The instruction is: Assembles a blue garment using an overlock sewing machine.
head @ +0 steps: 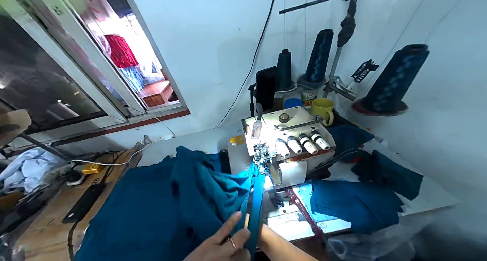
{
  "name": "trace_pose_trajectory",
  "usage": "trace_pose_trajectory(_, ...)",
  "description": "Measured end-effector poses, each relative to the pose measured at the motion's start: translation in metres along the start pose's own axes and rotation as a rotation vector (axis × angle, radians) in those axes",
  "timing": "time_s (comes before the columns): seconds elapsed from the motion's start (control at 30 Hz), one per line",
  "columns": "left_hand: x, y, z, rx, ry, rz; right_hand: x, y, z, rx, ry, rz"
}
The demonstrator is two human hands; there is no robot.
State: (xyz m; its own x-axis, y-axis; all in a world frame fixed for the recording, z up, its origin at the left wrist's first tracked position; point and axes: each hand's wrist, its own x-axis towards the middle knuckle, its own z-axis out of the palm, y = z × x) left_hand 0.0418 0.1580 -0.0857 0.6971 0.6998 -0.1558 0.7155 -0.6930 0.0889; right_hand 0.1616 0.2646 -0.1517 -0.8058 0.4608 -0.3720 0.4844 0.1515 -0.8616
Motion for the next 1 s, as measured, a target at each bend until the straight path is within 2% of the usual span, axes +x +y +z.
trace_pose_trajectory(0.03, -0.002, -0.008, 0.008, -0.024, -0.007, -0.007, 0.014, 0.025, 0.005, -0.155, -0.019, -0.070)
trace_pose_trajectory(0.07, -0.007, -0.017, 0.014, -0.030, 0.015, -0.025, 0.021, 0.051, 0.010, -0.236, 0.059, -0.167)
trace_pose_trajectory(0.13, -0.019, -0.031, 0.022, 0.002, 0.115, -0.080, 0.017, 0.085, 0.011, -0.119, 0.388, -0.374)
trace_pose_trajectory(0.2, -0.025, -0.043, 0.029, 0.059, 0.207, -0.100, 0.008, 0.098, 0.005, 0.021, 0.779, -0.589)
trace_pose_trajectory(0.27, -0.024, -0.048, 0.032, 0.114, 0.269, -0.074, -0.001, 0.090, -0.011, 0.045, 0.978, -0.603)
trace_pose_trajectory(0.33, -0.019, -0.046, 0.026, 0.075, 0.300, -0.041, -0.004, 0.076, -0.027, 0.007, 0.932, -0.464)
trace_pose_trajectory(0.4, -0.016, -0.042, 0.018, 0.019, 0.334, -0.013, 0.004, 0.058, -0.040, 0.025, 0.728, -0.303)
trace_pose_trajectory(0.47, -0.016, -0.043, 0.017, -0.008, 0.371, -0.003, 0.016, 0.049, -0.054, 0.020, 0.505, -0.260)
trace_pose_trajectory(0.5, -0.017, -0.046, 0.019, -0.006, 0.397, -0.009, 0.019, 0.045, -0.057, 0.022, 0.452, -0.252)
trace_pose_trajectory(0.6, -0.027, -0.063, 0.026, -0.024, 0.480, -0.083, 0.011, 0.047, -0.046, 0.158, 0.608, -0.363)
trace_pose_trajectory(0.67, -0.036, -0.073, 0.030, -0.055, 0.503, -0.127, -0.001, 0.056, -0.031, 0.160, 0.749, -0.546)
trace_pose_trajectory(0.73, -0.041, -0.078, 0.032, -0.112, 0.515, -0.119, -0.007, 0.065, -0.015, 0.147, 0.717, -0.788)
trace_pose_trajectory(0.8, -0.043, -0.078, 0.032, -0.153, 0.523, -0.098, 0.000, 0.075, 0.001, 0.045, 0.651, -0.912)
trace_pose_trajectory(0.9, -0.042, -0.076, 0.031, -0.106, 0.531, -0.110, 0.009, 0.089, 0.019, -0.170, 0.689, -0.825)
trace_pose_trajectory(1.0, -0.042, -0.072, 0.034, 0.076, 0.529, -0.157, -0.004, 0.090, 0.027, -0.246, 0.777, -0.816)
